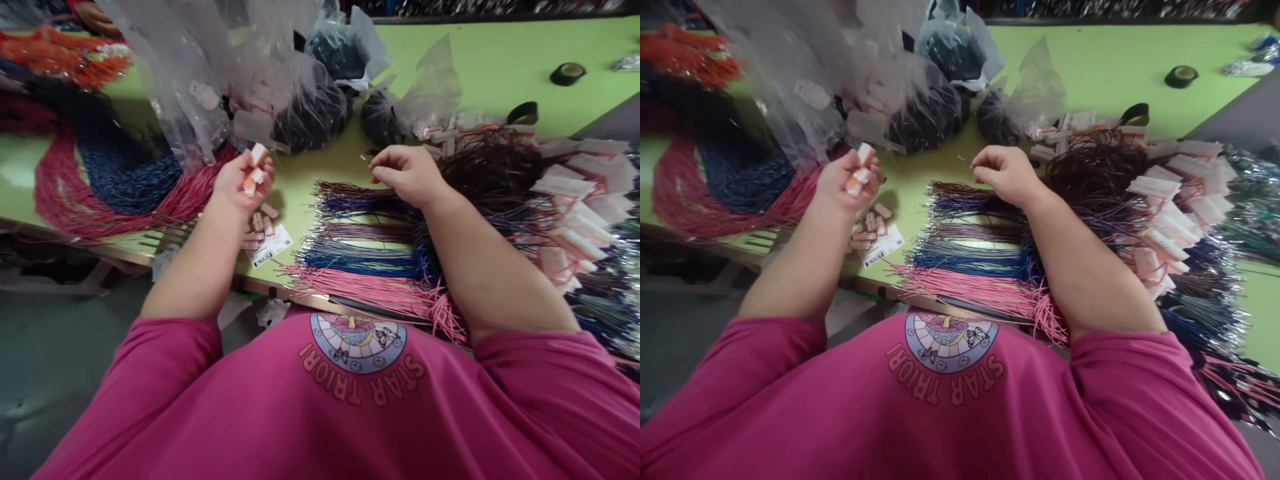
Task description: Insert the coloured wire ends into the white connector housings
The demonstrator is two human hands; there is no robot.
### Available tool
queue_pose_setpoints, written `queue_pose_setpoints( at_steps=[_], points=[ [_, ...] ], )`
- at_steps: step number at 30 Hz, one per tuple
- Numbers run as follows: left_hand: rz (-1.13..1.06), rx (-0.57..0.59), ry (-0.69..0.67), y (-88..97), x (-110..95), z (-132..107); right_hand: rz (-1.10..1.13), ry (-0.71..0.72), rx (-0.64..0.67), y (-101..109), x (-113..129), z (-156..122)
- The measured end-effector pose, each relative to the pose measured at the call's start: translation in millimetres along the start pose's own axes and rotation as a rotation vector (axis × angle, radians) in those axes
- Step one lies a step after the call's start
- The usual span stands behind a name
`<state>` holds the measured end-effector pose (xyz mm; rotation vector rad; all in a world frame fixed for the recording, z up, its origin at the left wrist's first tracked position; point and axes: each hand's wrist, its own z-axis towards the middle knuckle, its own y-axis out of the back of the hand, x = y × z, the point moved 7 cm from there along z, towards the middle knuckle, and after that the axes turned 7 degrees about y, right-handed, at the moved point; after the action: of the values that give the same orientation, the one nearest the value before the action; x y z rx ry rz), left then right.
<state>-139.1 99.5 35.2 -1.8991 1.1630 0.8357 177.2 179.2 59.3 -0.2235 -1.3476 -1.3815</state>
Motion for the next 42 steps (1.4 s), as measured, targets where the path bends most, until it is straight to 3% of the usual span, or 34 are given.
queue_pose_setpoints(
  at_steps=[2, 6, 10, 15, 26, 32, 42],
  points=[
    [-0.003, 0.074, 0.058, -32.3, 18, 1, 0.018, 0.0, 0.025, -5, 4, -3],
    [0.238, 0.209, 0.012, -94.2, 44, 2, -0.004, 0.033, 0.052, -13, 7, -8],
    [0.243, 0.265, 0.008, -126.1, 59, 1, -0.085, 0.028, 0.057, -15, 7, -10],
    [0.145, 0.232, 0.051, -122.0, 69, 4, -0.104, 0.03, 0.074, -18, 9, -13],
    [0.207, 0.413, -0.021, -128.4, 80, -4, 0.01, 0.082, 0.053, -23, 8, -15],
    [0.262, 0.472, -0.065, -131.6, 87, -1, -0.189, 0.133, 0.072, -28, 12, -16],
    [0.239, 0.403, -0.115, -130.7, 87, 4, -0.542, 0.166, 0.2, -39, 20, -20]
  ],
)
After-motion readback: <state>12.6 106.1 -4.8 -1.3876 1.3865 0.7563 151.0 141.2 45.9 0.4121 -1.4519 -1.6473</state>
